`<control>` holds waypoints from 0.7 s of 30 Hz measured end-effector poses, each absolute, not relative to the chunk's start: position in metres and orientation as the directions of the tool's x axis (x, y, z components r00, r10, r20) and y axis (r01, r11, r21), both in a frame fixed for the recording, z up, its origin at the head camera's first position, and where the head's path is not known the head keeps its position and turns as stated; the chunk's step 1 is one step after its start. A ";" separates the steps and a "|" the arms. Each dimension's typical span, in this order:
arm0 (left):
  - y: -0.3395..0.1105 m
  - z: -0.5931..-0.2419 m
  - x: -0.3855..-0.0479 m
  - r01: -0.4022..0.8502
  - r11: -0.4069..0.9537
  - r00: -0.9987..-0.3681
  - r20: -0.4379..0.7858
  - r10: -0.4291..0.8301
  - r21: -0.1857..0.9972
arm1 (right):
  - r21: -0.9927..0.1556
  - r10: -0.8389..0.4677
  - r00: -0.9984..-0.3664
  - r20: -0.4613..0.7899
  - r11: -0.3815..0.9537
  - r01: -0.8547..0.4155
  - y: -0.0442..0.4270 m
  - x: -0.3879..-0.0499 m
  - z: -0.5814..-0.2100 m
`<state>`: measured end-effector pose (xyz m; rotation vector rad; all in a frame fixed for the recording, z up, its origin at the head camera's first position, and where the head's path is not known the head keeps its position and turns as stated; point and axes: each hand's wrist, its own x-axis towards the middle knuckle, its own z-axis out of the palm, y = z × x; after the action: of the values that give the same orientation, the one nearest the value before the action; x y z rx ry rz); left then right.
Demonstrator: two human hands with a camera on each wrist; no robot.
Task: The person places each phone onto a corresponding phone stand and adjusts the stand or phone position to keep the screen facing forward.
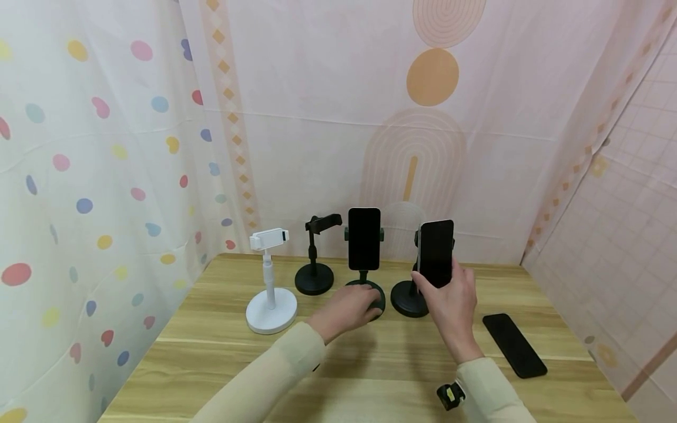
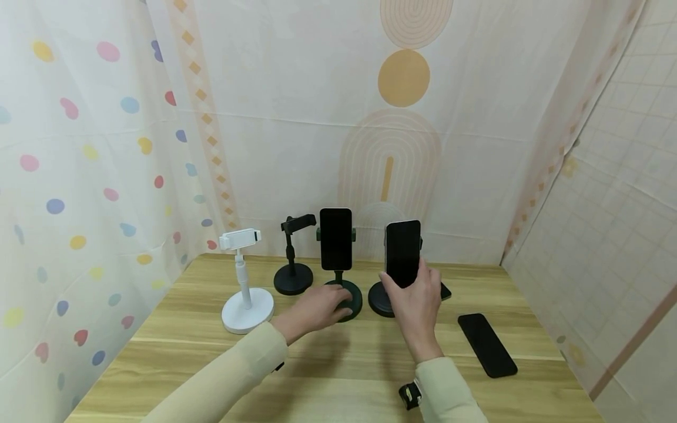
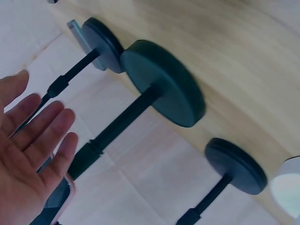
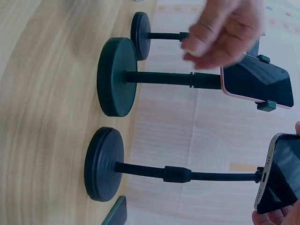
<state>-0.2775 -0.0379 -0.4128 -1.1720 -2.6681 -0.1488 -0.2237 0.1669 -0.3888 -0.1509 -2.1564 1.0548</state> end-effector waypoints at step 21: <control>0.016 -0.349 -0.307 0.747 0.654 -0.404 0.702 0.587 -0.117 | -0.775 0.400 -0.763 0.507 0.599 -0.201 0.165 -0.231 -0.378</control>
<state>-0.3070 0.0162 -0.3488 -1.0299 -2.1317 -0.2779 -0.2309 0.1650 -0.3780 -0.1566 -2.1549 1.1559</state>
